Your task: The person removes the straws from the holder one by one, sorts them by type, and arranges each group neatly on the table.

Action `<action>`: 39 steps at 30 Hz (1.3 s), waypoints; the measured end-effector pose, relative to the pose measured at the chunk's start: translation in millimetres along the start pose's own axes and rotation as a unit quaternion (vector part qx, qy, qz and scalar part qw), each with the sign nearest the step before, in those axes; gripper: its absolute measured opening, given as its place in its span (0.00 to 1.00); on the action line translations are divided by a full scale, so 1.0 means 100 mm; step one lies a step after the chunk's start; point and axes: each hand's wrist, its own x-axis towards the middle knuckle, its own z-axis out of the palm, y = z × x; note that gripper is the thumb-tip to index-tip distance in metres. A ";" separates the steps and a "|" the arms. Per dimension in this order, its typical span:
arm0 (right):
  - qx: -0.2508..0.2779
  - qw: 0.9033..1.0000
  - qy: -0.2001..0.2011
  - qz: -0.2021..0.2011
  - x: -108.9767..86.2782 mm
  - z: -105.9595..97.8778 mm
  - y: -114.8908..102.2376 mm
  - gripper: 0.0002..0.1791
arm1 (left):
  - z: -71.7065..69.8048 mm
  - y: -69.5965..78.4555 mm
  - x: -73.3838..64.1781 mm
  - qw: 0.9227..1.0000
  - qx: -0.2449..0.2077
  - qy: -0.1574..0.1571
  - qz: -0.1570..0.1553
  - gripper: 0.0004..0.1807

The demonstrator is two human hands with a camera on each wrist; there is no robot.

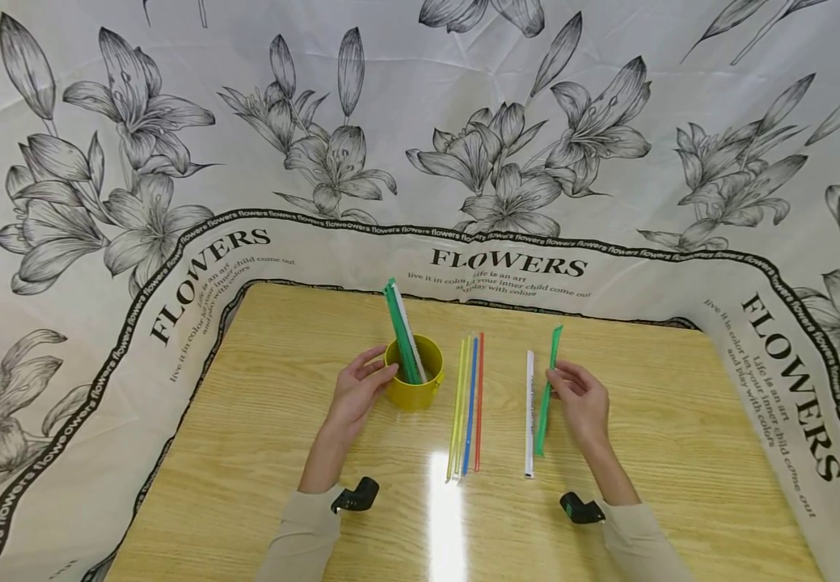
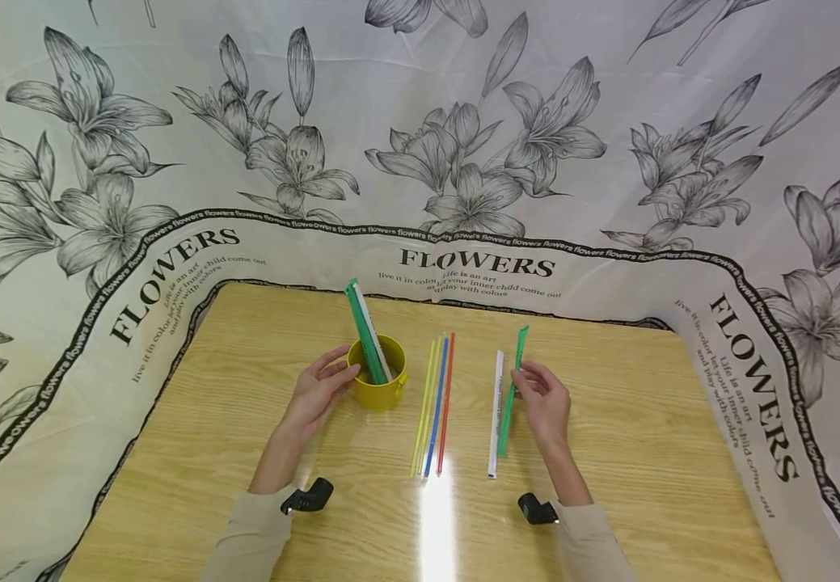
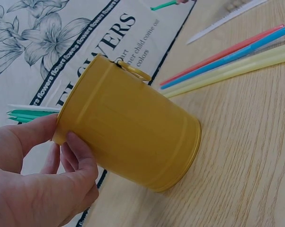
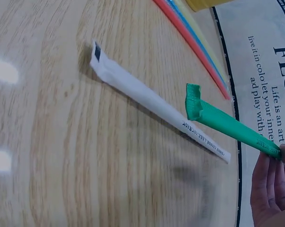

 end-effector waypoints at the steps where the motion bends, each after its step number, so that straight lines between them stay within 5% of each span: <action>1: -0.004 1.000 0.000 0.003 0.00 -0.01 0.01 0.21 | 0.00 0.00 0.00 1.000 0.000 0.000 0.000 0.25; 20: -0.100 0.995 -0.013 0.017 0.08 0.00 0.30 0.16 | 0.02 0.01 -0.01 1.000 -0.001 -0.005 0.000 0.25; 39: -0.233 0.972 -0.030 -0.030 0.06 0.09 0.23 0.12 | 0.02 0.02 -0.01 1.000 0.001 -0.002 0.000 0.25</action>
